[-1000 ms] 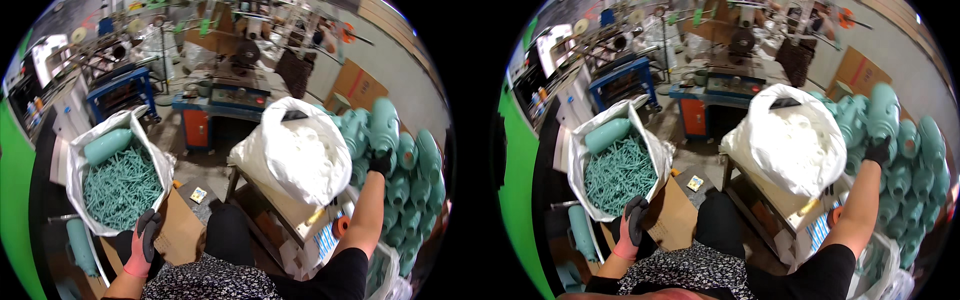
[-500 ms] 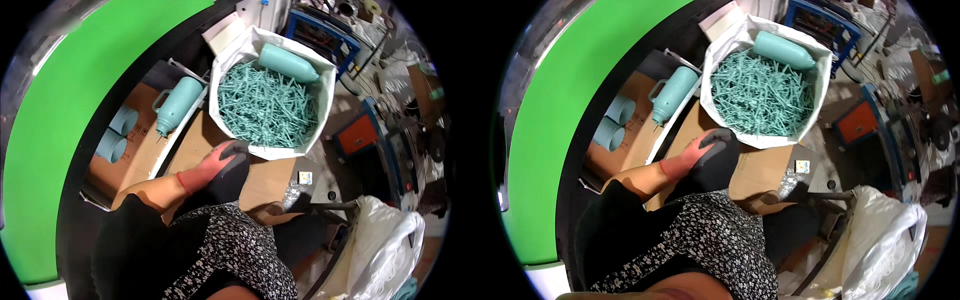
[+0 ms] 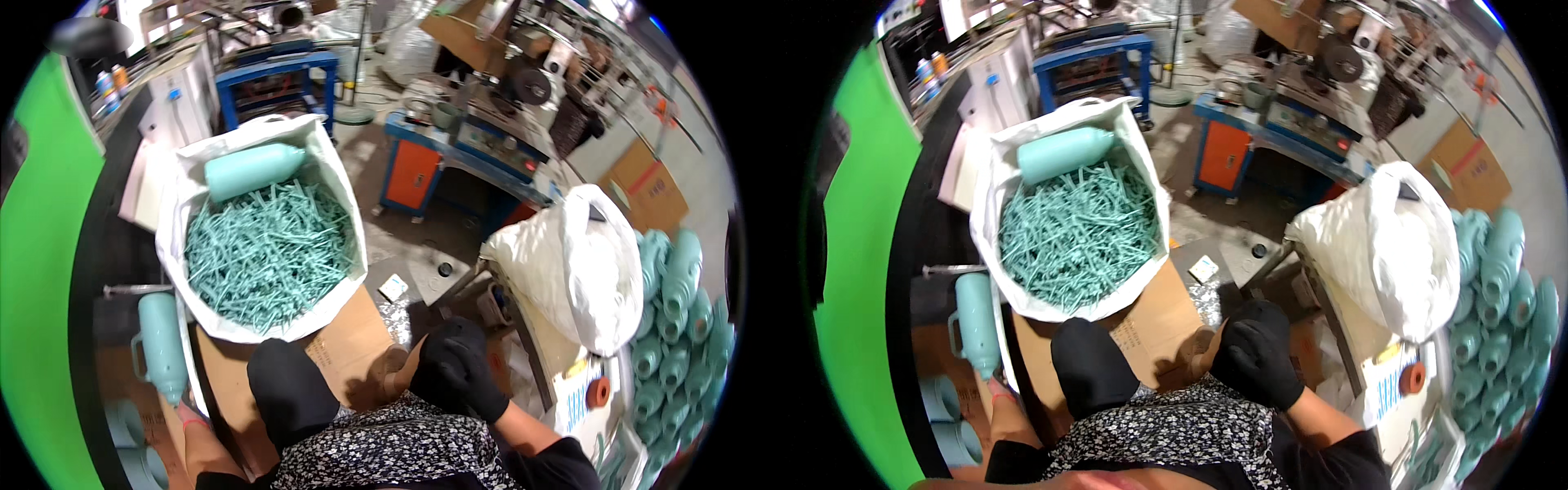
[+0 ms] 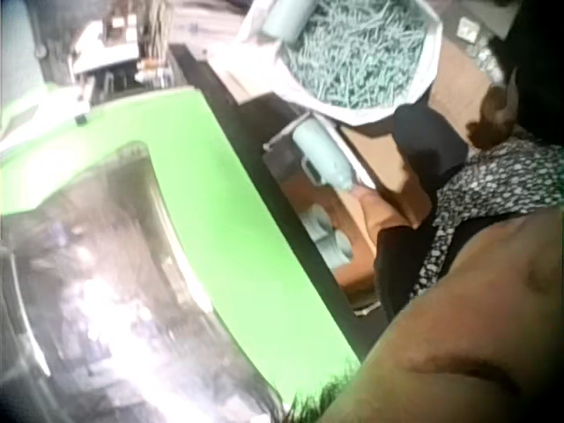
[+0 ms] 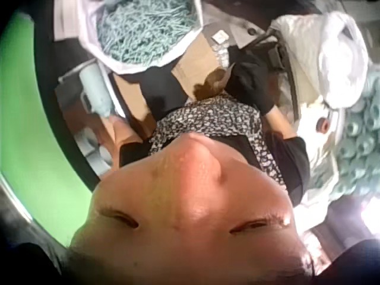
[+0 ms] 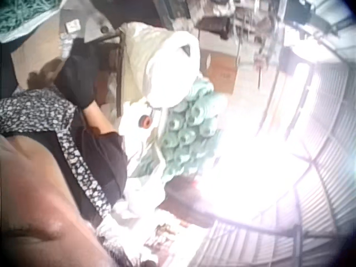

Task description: The person assembles light blue plastic containers by inserting handles into the body and applying labels. The person picks up a container body, inserts a handle, and then applies a label from a roll on the table. The finished containers are placed into a large white bag filled with shredded packing material.

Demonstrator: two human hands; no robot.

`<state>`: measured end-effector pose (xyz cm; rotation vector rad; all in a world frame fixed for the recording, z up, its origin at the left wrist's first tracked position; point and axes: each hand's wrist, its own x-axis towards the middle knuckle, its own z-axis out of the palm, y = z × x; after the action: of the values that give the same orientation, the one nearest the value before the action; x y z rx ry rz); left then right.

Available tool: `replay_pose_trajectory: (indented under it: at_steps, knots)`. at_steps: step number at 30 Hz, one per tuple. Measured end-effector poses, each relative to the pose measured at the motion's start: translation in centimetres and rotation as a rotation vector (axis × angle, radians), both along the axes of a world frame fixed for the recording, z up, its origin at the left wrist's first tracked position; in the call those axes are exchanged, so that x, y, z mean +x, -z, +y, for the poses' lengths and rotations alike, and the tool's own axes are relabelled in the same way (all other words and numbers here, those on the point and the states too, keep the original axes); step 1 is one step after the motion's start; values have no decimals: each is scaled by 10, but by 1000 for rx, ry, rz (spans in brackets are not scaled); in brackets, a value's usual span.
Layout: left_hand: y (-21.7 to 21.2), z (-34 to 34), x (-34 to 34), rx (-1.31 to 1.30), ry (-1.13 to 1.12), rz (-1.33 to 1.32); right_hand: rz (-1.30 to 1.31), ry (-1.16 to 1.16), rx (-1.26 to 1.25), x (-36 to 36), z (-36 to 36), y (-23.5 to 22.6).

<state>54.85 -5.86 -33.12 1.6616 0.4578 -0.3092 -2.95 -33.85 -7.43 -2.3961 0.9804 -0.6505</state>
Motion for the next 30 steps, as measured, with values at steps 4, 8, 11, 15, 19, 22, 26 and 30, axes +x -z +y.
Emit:
replay_pose_trajectory:
  at_steps: [4, 8, 11, 15, 19, 22, 26, 30]
  knots:
    - [5, 1, 13, -51, -16, 5, -39, 12, 54, 8, 9, -1]
    - [3, 26, 3, -141, -37, -41, 47, -92, -75, 21, 5, -9]
    - [-10, 46, -20, -242, -32, -87, -17, -123, -117, 23, 5, 3]
    - [-49, 78, -69, -433, 40, -180, -93, -144, -8, 29, 10, -8]
    - [-96, 85, -106, -808, 380, -287, -84, -140, -158, 45, 9, -41]
    - [-217, 19, -162, -370, 729, -600, -168, -83, -135, 54, -1, -44]
    - [-274, -16, -185, -332, 858, -419, -347, -150, 658, 45, 2, -42]
    - [-303, -82, -243, -639, 543, -790, -497, -89, 1041, 29, 20, -50]
